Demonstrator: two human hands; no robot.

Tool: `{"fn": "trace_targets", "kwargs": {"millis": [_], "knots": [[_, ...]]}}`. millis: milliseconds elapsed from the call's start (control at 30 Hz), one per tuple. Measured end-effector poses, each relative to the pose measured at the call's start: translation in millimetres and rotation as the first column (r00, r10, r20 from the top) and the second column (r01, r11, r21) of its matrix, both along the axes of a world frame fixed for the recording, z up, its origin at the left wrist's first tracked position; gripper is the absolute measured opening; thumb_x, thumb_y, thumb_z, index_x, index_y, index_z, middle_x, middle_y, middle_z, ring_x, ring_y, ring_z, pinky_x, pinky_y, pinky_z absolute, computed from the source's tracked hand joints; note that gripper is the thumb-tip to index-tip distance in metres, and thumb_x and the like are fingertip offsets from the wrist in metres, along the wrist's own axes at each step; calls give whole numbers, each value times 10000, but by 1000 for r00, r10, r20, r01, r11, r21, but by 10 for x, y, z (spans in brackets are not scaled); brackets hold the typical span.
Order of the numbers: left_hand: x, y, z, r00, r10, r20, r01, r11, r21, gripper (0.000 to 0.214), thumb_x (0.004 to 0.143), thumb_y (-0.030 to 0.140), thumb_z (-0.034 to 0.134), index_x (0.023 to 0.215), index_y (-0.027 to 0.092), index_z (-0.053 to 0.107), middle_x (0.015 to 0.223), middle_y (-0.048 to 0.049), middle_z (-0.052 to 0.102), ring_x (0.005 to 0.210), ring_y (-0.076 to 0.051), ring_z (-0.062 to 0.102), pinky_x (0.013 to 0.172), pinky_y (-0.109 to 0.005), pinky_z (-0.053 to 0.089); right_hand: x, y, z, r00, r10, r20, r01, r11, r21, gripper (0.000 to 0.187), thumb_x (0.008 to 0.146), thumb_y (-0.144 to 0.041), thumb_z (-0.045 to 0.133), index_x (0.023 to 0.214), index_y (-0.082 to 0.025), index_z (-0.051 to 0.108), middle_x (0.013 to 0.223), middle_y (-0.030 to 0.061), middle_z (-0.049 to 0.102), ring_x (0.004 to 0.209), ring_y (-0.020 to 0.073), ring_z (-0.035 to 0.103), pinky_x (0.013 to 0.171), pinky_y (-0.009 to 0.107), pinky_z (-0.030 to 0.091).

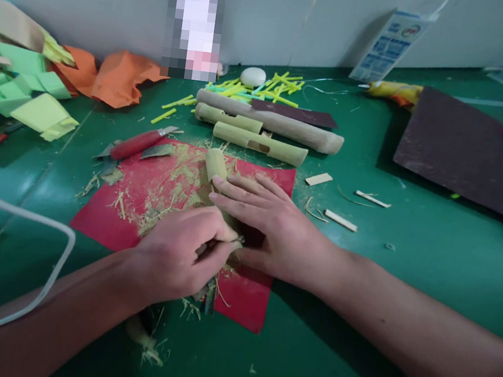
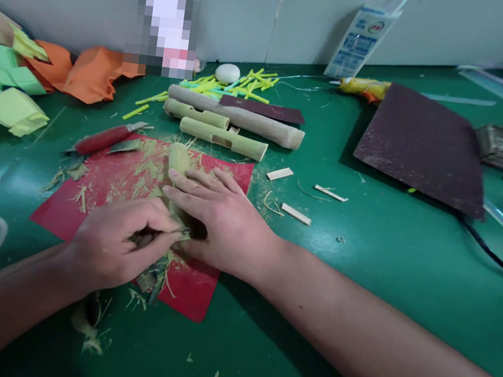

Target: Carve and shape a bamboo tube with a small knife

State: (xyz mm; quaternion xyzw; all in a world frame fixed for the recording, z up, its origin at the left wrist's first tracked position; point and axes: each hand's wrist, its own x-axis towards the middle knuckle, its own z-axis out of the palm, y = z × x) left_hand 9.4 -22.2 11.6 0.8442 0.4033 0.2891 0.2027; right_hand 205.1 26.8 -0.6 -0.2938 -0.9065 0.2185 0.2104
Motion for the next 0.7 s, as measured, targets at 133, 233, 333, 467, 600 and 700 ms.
{"fn": "trace_targets", "kwargs": {"millis": [133, 233, 333, 467, 600, 700], "knots": [[-25, -21, -6, 999, 33, -32, -34, 999, -41, 122, 863, 144, 563, 749, 182, 583, 677, 8, 596, 613, -105, 553, 565, -230, 434, 1, 0, 0, 1000, 21, 17, -21, 1000, 5, 695, 717, -263, 716, 1373, -224, 489, 1495, 78, 397, 1400, 279, 314, 1140, 537, 183], [-11, -13, 0, 999, 37, -12, -37, 999, -8, 121, 855, 143, 564, 742, 179, 587, 675, 5, 599, 619, -109, 556, 577, -235, 440, 5, 0, -1, 1000, 7, 8, -7, 1000, 7, 681, 730, -252, 693, 1377, -236, 483, 1501, 72, 388, 1401, 267, 313, 1138, 533, 193], [-8, -13, 4, 1000, 19, 3, -19, 1000, -11, 125, 857, 145, 560, 739, 174, 589, 673, 3, 603, 614, -107, 555, 570, -233, 437, 4, -2, 2, 1000, -1, 17, 1, 1000, 3, 670, 736, -261, 690, 1375, -241, 487, 1499, 67, 391, 1398, 269, 319, 1138, 531, 197], [-29, -25, 1, 996, 75, -51, -77, 996, -43, 140, 863, 164, 561, 728, 174, 598, 662, 8, 596, 591, -103, 543, 543, -232, 418, -7, -4, 5, 1000, 16, 19, -16, 1000, 5, 680, 731, -266, 707, 1374, -222, 491, 1495, 76, 397, 1397, 281, 318, 1140, 536, 189], [-11, -12, 1, 996, 84, -37, -86, 996, -40, 138, 854, 167, 570, 720, 169, 604, 648, 15, 582, 579, -98, 518, 544, -234, 405, -12, -1, -3, 1000, -5, 0, 5, 1000, -3, 669, 732, -246, 691, 1372, -226, 496, 1492, 75, 404, 1394, 273, 327, 1138, 526, 199], [-14, -22, -5, 997, 70, -30, -71, 996, -48, 143, 869, 169, 561, 731, 167, 600, 671, 9, 599, 600, -98, 533, 558, -231, 409, -14, 4, -12, 1000, 15, 12, -15, 1000, -3, 678, 730, -274, 704, 1373, -238, 493, 1500, 59, 391, 1401, 270, 312, 1144, 522, 182]]}}
